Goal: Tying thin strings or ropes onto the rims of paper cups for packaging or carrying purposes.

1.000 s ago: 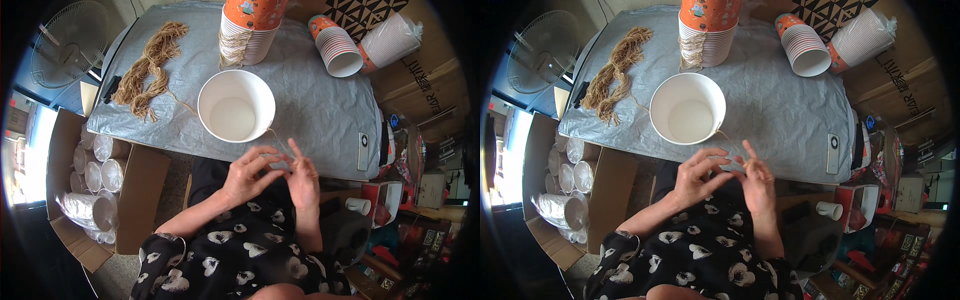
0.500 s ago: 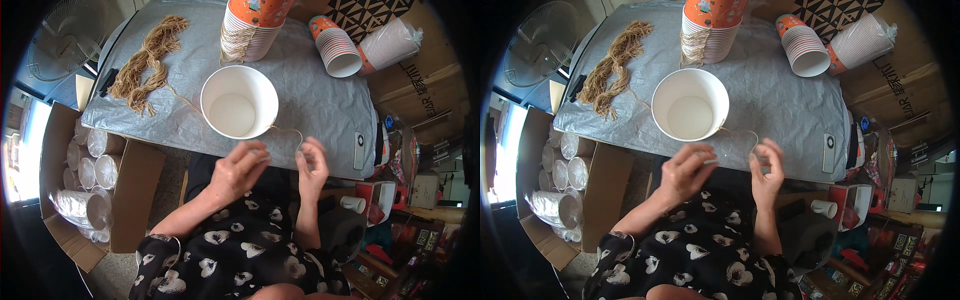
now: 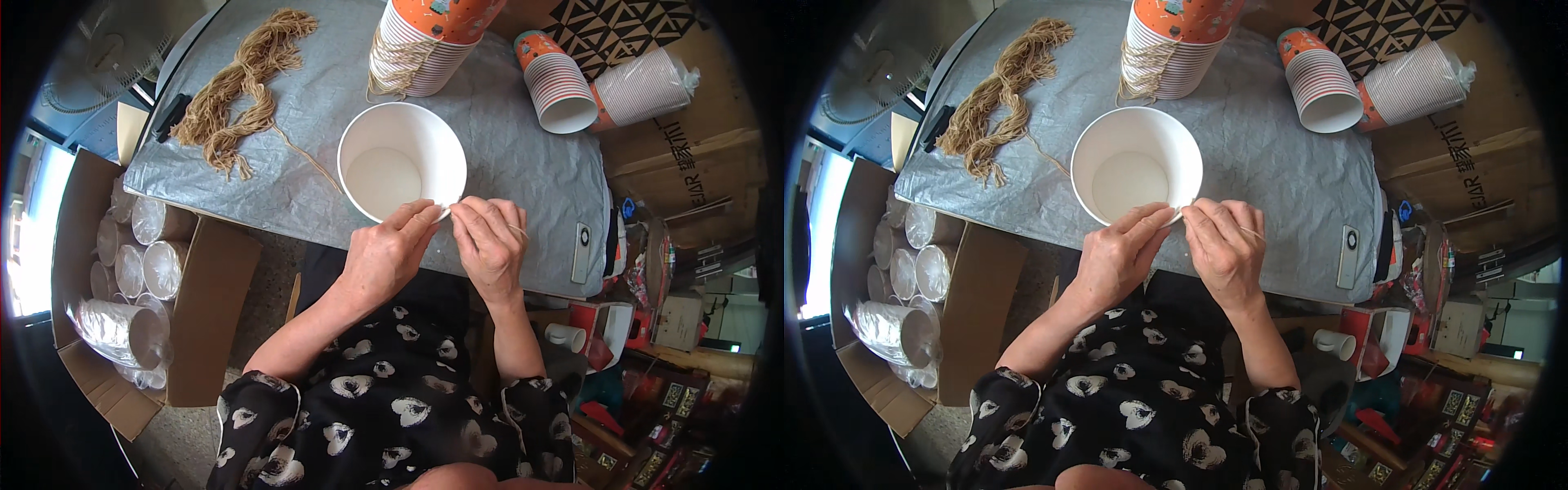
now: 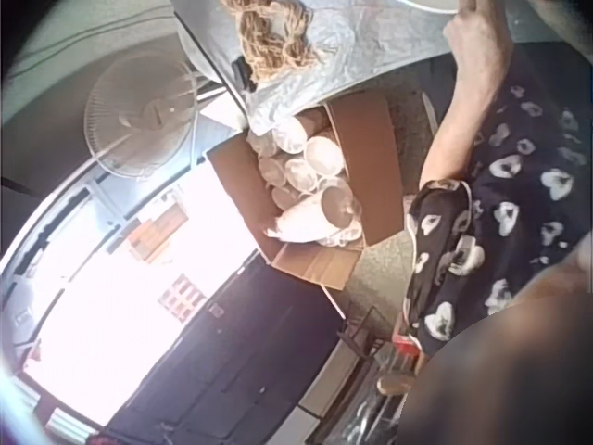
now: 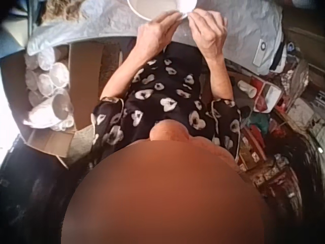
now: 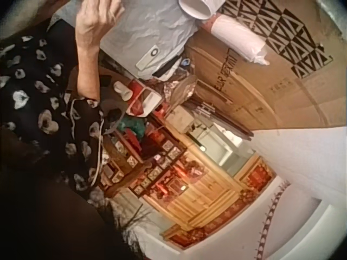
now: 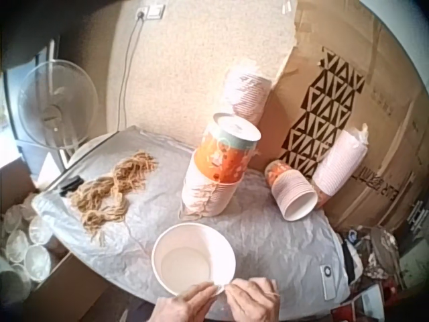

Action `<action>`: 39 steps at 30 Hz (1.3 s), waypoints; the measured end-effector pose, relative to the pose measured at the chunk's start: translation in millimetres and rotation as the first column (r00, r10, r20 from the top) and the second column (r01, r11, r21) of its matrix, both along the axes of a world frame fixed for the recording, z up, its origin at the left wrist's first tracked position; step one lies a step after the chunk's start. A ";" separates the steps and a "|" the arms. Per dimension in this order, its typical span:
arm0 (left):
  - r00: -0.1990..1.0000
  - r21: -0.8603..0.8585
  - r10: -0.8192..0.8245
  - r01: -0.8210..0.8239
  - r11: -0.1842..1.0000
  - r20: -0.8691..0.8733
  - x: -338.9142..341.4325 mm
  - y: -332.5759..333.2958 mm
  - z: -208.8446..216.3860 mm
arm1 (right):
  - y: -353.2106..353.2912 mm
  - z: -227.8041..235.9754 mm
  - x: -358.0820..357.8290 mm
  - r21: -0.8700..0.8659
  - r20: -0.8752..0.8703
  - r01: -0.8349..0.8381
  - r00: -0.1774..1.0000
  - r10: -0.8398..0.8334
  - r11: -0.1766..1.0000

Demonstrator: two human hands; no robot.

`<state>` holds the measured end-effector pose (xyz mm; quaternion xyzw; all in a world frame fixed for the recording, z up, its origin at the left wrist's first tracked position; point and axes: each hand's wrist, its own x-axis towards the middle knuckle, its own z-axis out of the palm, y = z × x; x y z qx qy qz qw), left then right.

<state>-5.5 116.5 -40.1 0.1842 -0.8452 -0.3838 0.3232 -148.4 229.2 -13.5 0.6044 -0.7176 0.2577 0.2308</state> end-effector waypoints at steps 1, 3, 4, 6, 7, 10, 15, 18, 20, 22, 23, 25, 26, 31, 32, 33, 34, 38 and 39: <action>1.000 -0.001 -0.011 0.011 1.000 0.016 -0.2 -0.4 -0.1 | -0.4 0.5 -1.1 0.006 -0.002 -0.004 1.000 0.004 1.000; 0.999 0.002 -0.020 0.020 1.000 0.031 -0.5 -1.2 -1.1 | -1.4 1.2 -2.1 -0.008 -0.051 -0.046 0.998 0.045 0.999; 0.999 0.001 -0.020 0.020 1.000 0.026 -0.5 -1.5 -1.7 | -2.1 0.4 -2.1 -0.004 -0.051 -0.048 0.998 0.048 0.999; 1.000 0.003 -0.019 0.019 1.000 0.022 -0.6 -2.1 -1.6 | -2.9 -3.1 -2.3 -0.039 -0.087 -0.058 0.995 0.054 0.998; 0.999 0.009 -0.024 0.023 1.000 0.021 -0.6 -2.4 -0.3 | -3.1 -5.0 -2.4 -0.037 -0.087 -0.058 0.995 0.055 0.998; 0.999 0.011 -0.025 0.025 1.000 0.022 -0.3 -2.7 -0.6 | -3.7 -14.1 -4.2 -0.088 -0.017 -0.061 0.998 0.060 0.994; 0.998 0.017 -0.031 0.031 0.999 0.049 0.7 -3.3 0.6 | -2.9 -22.5 2.4 -0.209 0.621 0.068 0.780 0.078 0.976; 0.998 0.026 -0.041 0.040 0.999 0.049 0.6 -4.2 1.8 | 4.1 -31.6 -2.0 -0.215 0.775 0.121 0.625 0.094 0.969; 0.999 0.020 -0.043 0.042 0.999 0.031 -0.1 -4.0 1.3 | 9.8 -38.7 -4.7 -0.216 0.856 0.148 0.504 0.114 0.965; 0.998 0.025 -0.041 0.040 0.999 0.038 0.3 -4.9 1.5 | 13.3 -40.6 -4.5 -0.218 0.922 0.192 0.361 0.138 0.957; 0.998 0.031 -0.037 0.036 0.999 0.043 0.5 -5.3 1.6 | 14.0 -39.2 -5.3 -0.218 0.922 0.194 0.362 0.137 0.956; 0.999 0.029 -0.039 0.038 0.999 0.038 0.2 -5.8 2.9 | 15.8 -32.8 -8.8 -0.260 0.935 0.250 0.308 0.177 0.933; 0.999 0.028 -0.036 0.035 0.999 0.035 0.1 -6.1 3.3 | 18.9 -34.4 -12.8 -0.274 0.933 0.261 0.305 0.190 0.926; 0.999 -0.021 -0.034 0.033 0.999 -0.010 -1.1 -6.3 0.5 | 26.0 -33.1 -17.9 -0.228 0.932 0.244 0.334 0.139 0.943; 1.000 -0.024 -0.030 0.030 0.999 -0.006 -1.2 -6.2 2.0 | 25.2 -32.7 -15.5 -0.179 0.932 0.216 0.350 0.095 0.960; 0.999 -0.028 -0.038 0.038 0.999 -0.006 -1.0 -6.0 3.3 | 21.1 -31.3 -12.0 -0.100 0.921 0.206 0.390 0.012 0.973; 0.999 -0.019 -0.032 0.033 0.999 0.017 -0.8 -5.9 4.5 | 17.1 -31.0 -9.6 -0.089 0.914 0.150 0.404 0.021 0.985; 0.999 -0.007 -0.046 0.047 0.999 0.021 -2.3 -7.3 3.7 | 5.4 -29.5 -5.1 -0.114 0.909 0.063 0.409 0.079 0.991; 0.998 -0.011 -0.049 0.049 0.999 0.025 -1.9 -8.0 4.3 | 4.4 -30.9 -6.2 -0.142 0.906 0.041 0.407 0.113 0.989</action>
